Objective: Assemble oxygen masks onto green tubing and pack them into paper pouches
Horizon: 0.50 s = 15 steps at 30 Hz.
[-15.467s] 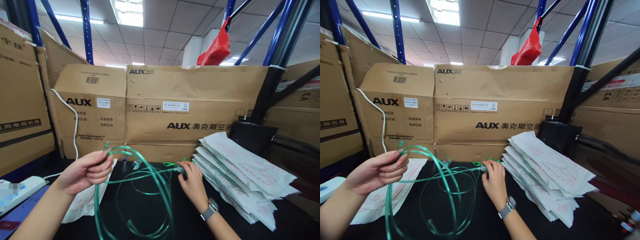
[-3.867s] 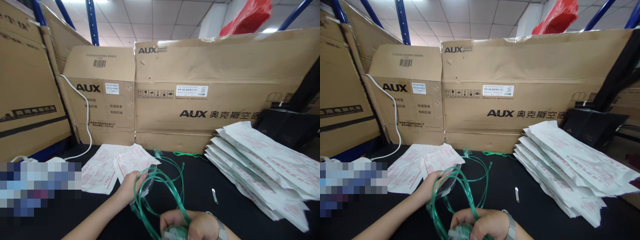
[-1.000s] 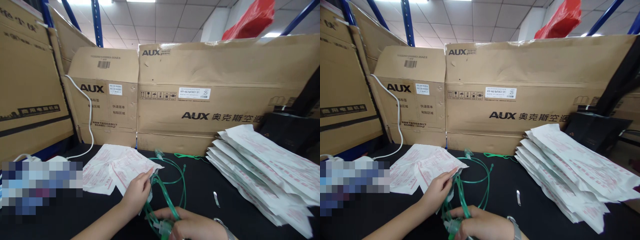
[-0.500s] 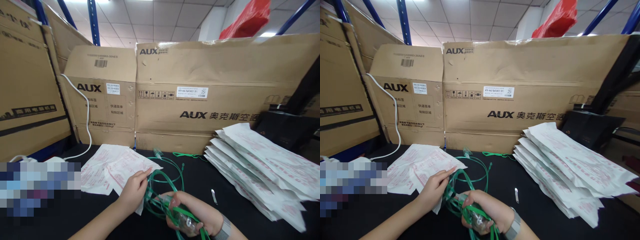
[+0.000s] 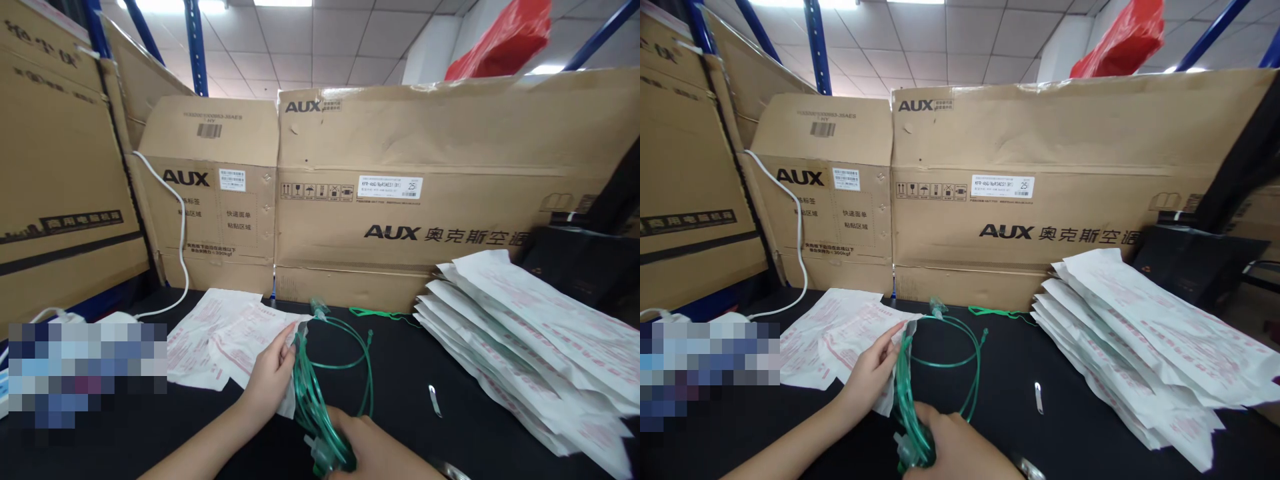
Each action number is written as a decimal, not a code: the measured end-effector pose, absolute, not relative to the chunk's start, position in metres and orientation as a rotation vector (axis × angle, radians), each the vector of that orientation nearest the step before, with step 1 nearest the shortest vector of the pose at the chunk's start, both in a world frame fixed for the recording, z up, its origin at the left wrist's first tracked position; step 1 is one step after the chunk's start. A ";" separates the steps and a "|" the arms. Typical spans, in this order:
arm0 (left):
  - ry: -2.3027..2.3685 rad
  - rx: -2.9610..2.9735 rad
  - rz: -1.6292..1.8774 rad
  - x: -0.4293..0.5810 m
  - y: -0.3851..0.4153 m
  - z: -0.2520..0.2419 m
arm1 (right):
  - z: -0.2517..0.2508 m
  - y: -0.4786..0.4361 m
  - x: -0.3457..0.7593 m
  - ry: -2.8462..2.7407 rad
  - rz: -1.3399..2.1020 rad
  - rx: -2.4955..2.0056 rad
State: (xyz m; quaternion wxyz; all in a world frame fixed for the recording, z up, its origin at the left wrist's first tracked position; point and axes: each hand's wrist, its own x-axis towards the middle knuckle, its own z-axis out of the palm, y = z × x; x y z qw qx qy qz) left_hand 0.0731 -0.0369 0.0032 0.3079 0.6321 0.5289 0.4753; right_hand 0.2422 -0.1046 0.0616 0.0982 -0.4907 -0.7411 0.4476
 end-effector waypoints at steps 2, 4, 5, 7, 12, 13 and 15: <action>1.393 1.670 1.264 0.073 -0.037 0.003 | 0.061 -0.104 0.243 -2.209 1.322 -1.444; 1.389 1.671 1.260 0.073 -0.036 0.002 | 0.061 -0.103 0.243 -2.222 1.328 -1.425; 1.386 1.668 1.253 0.073 -0.036 0.002 | 0.062 -0.103 0.243 -2.233 1.335 -1.415; 1.371 1.659 1.238 0.072 -0.036 0.002 | 0.064 -0.103 0.243 -2.244 1.348 -1.397; 1.322 1.718 1.225 0.072 -0.040 0.004 | 0.062 -0.097 0.249 -2.051 1.574 -1.461; 1.320 1.744 1.233 0.072 -0.041 0.005 | 0.061 -0.094 0.251 -1.950 1.682 -1.492; 1.315 1.794 1.260 0.070 -0.043 0.006 | 0.056 -0.087 0.256 -1.725 1.924 -1.475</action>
